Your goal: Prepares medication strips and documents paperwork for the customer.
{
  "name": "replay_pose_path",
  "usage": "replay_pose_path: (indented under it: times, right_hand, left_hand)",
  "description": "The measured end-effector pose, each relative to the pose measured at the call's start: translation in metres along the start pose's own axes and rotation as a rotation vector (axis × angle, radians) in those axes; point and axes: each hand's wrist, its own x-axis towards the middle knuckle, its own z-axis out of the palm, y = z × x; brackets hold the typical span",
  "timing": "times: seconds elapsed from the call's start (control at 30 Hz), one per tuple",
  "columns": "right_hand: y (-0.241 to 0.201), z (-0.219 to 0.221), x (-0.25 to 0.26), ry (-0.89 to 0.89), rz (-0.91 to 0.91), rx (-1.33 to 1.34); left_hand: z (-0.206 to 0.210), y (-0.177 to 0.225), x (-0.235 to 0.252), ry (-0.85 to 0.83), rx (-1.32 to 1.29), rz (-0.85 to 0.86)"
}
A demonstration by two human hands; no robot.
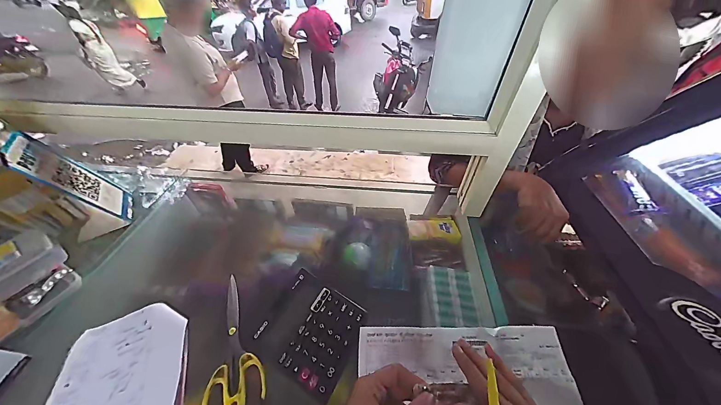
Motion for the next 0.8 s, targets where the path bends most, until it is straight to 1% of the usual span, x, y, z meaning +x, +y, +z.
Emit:
replay_pose_path:
  times: [0.1, 0.17, 0.27, 0.37, 0.53, 0.73, 0.8]
  right_hand:
    - [0.002, -0.004, 0.002, 0.081, 0.013, -0.023]
    - [0.002, -0.005, 0.001, 0.069, 0.005, -0.064]
    - [0.004, -0.001, 0.003, 0.002, -0.024, -0.106]
    - [0.001, 0.0, 0.002, -0.015, -0.051, -0.118]
    - [0.001, -0.005, 0.002, 0.016, -0.108, -0.185]
    - [0.003, -0.007, 0.002, 0.057, -0.152, -0.262]
    - [0.005, -0.007, 0.003, 0.06, -0.137, -0.256]
  left_hand:
    - [-0.002, 0.001, 0.002, 0.013, -0.003, 0.007]
    - [-0.003, 0.001, 0.002, 0.02, -0.008, 0.019]
    - [-0.006, 0.002, 0.004, 0.015, -0.017, 0.057]
    - [-0.009, 0.004, 0.004, -0.012, -0.028, 0.04]
    - [-0.011, 0.008, 0.006, -0.071, -0.076, 0.03]
    - [-0.014, 0.008, 0.003, -0.143, -0.06, 0.105]
    - [-0.014, 0.007, 0.004, -0.15, -0.038, 0.116]
